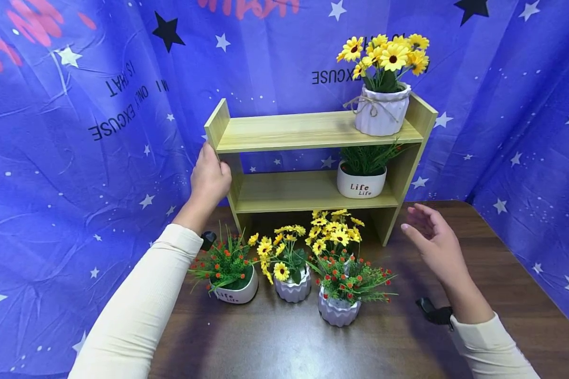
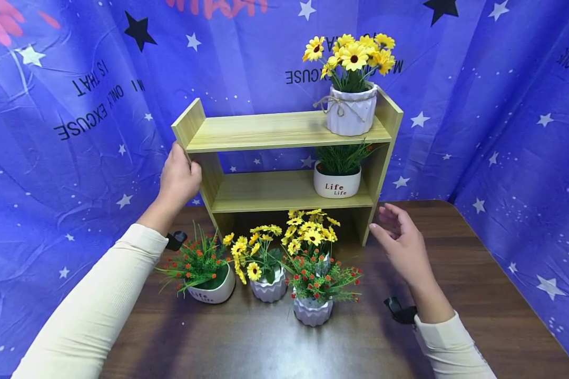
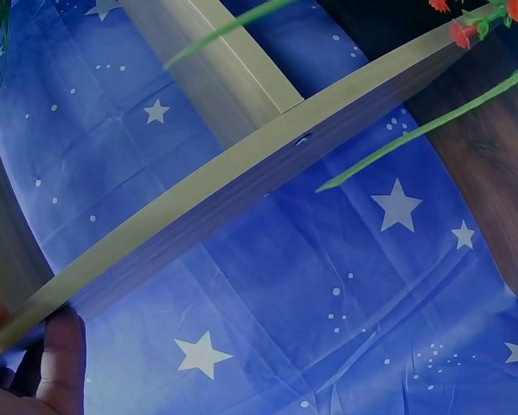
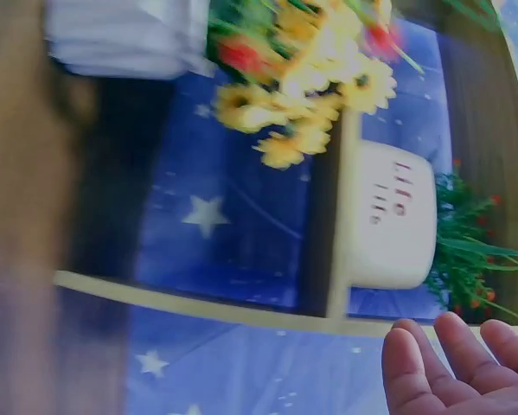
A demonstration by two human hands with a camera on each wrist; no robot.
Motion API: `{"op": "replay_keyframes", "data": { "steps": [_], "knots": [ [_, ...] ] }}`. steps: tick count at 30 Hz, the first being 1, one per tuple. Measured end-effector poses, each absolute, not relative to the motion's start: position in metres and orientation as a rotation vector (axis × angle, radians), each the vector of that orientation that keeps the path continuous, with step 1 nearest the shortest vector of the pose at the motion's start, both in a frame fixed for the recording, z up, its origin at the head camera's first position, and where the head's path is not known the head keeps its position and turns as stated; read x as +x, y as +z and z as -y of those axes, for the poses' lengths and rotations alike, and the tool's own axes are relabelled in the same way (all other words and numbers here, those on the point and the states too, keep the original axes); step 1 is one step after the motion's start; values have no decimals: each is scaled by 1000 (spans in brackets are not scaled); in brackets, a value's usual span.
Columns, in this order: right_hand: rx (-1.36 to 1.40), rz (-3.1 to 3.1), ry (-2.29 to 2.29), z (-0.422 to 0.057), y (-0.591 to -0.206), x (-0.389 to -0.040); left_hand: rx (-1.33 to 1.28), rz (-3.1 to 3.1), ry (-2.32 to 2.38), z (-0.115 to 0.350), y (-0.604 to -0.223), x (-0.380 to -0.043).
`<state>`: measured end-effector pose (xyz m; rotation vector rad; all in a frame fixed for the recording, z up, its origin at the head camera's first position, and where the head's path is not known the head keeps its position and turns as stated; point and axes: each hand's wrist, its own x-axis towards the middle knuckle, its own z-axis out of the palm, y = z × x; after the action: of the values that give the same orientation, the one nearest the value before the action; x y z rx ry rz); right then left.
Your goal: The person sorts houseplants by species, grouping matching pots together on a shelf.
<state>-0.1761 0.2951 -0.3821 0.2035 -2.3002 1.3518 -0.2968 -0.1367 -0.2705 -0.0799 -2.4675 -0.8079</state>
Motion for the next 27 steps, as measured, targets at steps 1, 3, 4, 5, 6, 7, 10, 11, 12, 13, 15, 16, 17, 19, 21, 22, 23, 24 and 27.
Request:
{"op": "replay_keyframes", "data": {
  "steps": [1, 3, 4, 5, 6, 7, 10, 11, 12, 13, 15, 16, 17, 19, 21, 22, 23, 24, 27],
  "knots": [
    [201, 2311, 1344, -296, -388, -171, -81, 2467, -808, 137, -271, -297],
    [197, 2342, 1334, -298, -400, -161, -82, 2467, -810, 137, -271, -297],
    [200, 2355, 1331, -299, -406, -157, -82, 2467, -812, 137, -271, -297],
    [199, 2370, 1330, -299, -412, -152, -83, 2468, -812, 137, -271, -296],
    [197, 2382, 1328, -299, -418, -147, -84, 2468, -811, 137, -271, -297],
    [194, 2395, 1324, -299, -423, -143, -85, 2468, -812, 137, -271, -297],
    [200, 2426, 1314, -298, -436, -131, -87, 2467, -814, 137, -271, -297],
    [204, 2433, 1315, -297, -440, -128, -88, 2467, -814, 137, -271, -297],
    [207, 2439, 1321, -296, -443, -125, -88, 2466, -815, 137, -271, -297],
    [213, 2446, 1332, -295, -446, -123, -86, 2465, -813, 137, -271, -298],
    [225, 2454, 1355, -293, -451, -119, -82, 2463, -812, 138, -271, -298],
    [232, 2456, 1374, -292, -453, -118, -80, 2464, -812, 138, -271, -298],
    [239, 2457, 1389, -291, -456, -117, -78, 2466, -811, 138, -271, -298],
    [256, 2463, 1415, -288, -460, -115, -74, 2471, -810, 138, -271, -298],
    [277, 2464, 1437, -284, -464, -114, -73, 2476, -812, 139, -271, -298],
    [284, 2464, 1447, -282, -466, -113, -73, 2477, -814, 139, -271, -298],
    [287, 2468, 1446, -280, -468, -112, -74, 2479, -814, 139, -271, -298],
    [290, 2470, 1454, -278, -470, -111, -74, 2479, -814, 139, -271, -298],
    [280, 2489, 1465, -271, -475, -110, -79, 2477, -818, 139, -271, -298]
  ]
}}
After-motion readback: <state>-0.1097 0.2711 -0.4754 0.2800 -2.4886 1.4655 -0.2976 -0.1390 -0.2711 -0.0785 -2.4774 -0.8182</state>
